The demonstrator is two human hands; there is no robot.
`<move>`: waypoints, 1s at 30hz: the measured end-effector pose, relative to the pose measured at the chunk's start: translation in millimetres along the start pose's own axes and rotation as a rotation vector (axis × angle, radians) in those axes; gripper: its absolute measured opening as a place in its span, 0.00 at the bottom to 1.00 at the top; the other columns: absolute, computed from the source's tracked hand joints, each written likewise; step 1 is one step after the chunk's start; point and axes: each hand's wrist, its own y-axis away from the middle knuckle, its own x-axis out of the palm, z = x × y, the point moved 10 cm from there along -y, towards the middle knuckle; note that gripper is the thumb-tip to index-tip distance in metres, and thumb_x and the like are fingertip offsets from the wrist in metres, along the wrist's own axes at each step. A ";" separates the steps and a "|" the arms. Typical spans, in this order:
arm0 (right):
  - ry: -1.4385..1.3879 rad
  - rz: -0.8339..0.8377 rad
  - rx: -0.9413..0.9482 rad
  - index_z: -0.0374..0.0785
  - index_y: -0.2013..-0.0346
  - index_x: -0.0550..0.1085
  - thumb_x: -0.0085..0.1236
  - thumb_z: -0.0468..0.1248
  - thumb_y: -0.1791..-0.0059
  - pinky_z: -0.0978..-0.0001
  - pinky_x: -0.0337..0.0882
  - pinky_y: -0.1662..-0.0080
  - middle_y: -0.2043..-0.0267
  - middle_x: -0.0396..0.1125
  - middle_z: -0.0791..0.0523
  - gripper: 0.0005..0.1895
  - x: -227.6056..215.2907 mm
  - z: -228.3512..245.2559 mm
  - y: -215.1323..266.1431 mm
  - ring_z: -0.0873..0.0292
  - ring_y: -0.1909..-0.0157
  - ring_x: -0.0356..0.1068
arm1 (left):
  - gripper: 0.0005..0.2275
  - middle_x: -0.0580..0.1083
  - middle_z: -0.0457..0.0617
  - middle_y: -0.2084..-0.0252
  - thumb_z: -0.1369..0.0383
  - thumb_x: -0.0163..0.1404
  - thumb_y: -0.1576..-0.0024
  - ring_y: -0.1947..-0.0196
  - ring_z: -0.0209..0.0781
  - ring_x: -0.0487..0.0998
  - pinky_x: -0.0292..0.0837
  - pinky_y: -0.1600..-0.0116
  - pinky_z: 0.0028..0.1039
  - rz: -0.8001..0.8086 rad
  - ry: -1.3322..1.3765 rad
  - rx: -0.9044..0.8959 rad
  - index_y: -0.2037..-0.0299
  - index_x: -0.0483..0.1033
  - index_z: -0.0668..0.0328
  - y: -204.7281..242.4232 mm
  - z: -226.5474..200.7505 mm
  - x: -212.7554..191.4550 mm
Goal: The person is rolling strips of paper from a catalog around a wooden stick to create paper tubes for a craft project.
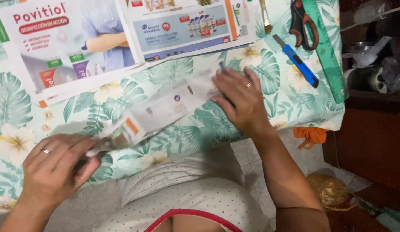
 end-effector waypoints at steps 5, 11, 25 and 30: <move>-0.086 -0.055 -0.155 0.30 0.58 0.70 0.53 0.25 0.54 0.53 0.60 0.45 0.61 0.70 0.50 0.10 -17.8 24.6 1.5 0.52 0.57 0.70 | 0.04 0.73 0.59 0.72 0.77 0.49 0.50 0.85 0.34 0.69 0.61 0.84 0.18 -0.178 0.336 -0.248 0.68 0.71 0.74 33.5 41.4 -4.6; -0.262 -0.214 0.038 0.35 0.61 0.71 0.44 0.31 0.49 0.56 0.70 0.52 0.63 0.68 0.50 0.06 -42.3 -7.0 -13.2 0.47 0.56 0.68 | 0.07 0.58 0.44 0.67 0.69 0.41 0.34 0.64 0.31 0.57 0.52 0.57 0.22 -0.158 0.537 -1.062 0.63 0.57 0.59 53.8 107.9 3.3; -0.401 -0.026 0.237 0.35 0.58 0.65 0.50 0.33 0.50 0.72 0.65 0.67 0.66 0.58 0.53 0.08 -10.2 -76.4 -113.1 0.61 0.67 0.59 | 0.07 0.68 0.35 0.63 0.62 0.47 0.42 0.68 0.19 0.69 0.68 0.68 0.09 -0.359 1.021 -1.052 0.57 0.66 0.50 -40.8 163.6 31.5; -0.057 0.355 0.132 0.37 0.47 0.63 0.65 0.51 0.63 0.58 0.50 0.50 0.52 0.53 0.53 0.37 25.1 -40.5 -110.6 0.51 0.52 0.58 | 0.13 0.65 0.40 0.50 0.64 0.51 0.47 0.55 0.27 0.72 0.80 0.59 0.18 -0.381 1.102 -1.041 0.55 0.61 0.50 -40.7 152.0 19.1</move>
